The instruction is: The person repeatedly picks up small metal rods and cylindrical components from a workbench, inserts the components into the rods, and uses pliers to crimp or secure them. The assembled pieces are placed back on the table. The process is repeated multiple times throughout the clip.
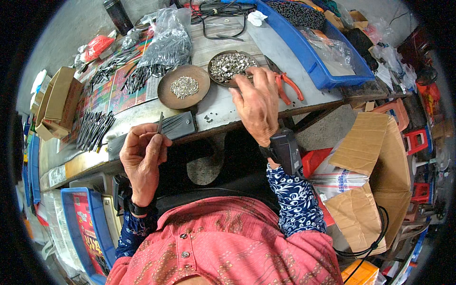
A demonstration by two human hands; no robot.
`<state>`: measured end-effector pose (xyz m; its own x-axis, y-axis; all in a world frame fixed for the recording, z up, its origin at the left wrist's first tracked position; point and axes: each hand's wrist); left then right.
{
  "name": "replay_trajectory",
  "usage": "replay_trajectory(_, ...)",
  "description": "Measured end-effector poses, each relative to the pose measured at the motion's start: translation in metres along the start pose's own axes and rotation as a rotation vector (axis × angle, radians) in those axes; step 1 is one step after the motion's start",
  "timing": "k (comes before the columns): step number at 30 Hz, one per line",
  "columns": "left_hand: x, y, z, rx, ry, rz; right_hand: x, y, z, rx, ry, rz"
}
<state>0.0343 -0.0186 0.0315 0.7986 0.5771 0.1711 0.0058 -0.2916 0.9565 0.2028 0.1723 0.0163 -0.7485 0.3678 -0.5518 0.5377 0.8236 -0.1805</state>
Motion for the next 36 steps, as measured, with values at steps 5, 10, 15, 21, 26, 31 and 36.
replay_trajectory(5, -0.003, -0.001, 0.001, -0.019, 0.023, 0.026, 0.011, -0.006, -0.005, 0.038, -0.034, -0.038)
replay_trajectory(10, -0.007, -0.003, 0.002, -0.046, 0.024, 0.035, 0.017, -0.008, -0.006, 0.014, -0.048, -0.018)
replay_trajectory(15, -0.009, -0.006, 0.001, -0.054, 0.007, 0.061, 0.021, -0.007, -0.007, 0.026, -0.065, -0.034)
replay_trajectory(21, -0.010, -0.008, 0.000, -0.132, 0.013, 0.188, 0.025, -0.002, -0.011, 0.033, -0.093, -0.068)
replay_trajectory(26, -0.010, -0.005, 0.001, -0.167, -0.005, 0.265, 0.020, -0.010, -0.017, -0.019, -0.026, -0.114)
replay_trajectory(31, -0.007, -0.003, 0.003, -0.177, -0.004, 0.313, 0.000, -0.049, -0.009, 0.158, -0.110, -0.493)
replay_trajectory(36, -0.002, 0.001, 0.008, -0.178, -0.008, 0.354, -0.018, -0.091, 0.002, 0.305, -0.252, -0.890)
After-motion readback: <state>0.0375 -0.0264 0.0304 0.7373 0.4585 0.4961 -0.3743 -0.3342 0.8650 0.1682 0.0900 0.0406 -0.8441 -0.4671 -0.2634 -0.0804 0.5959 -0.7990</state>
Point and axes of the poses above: each hand's wrist, its own z-axis away from the middle knuckle, its own x-axis out of the palm, y = z × x, and after that the axes turned 6 degrees about y, right-handed
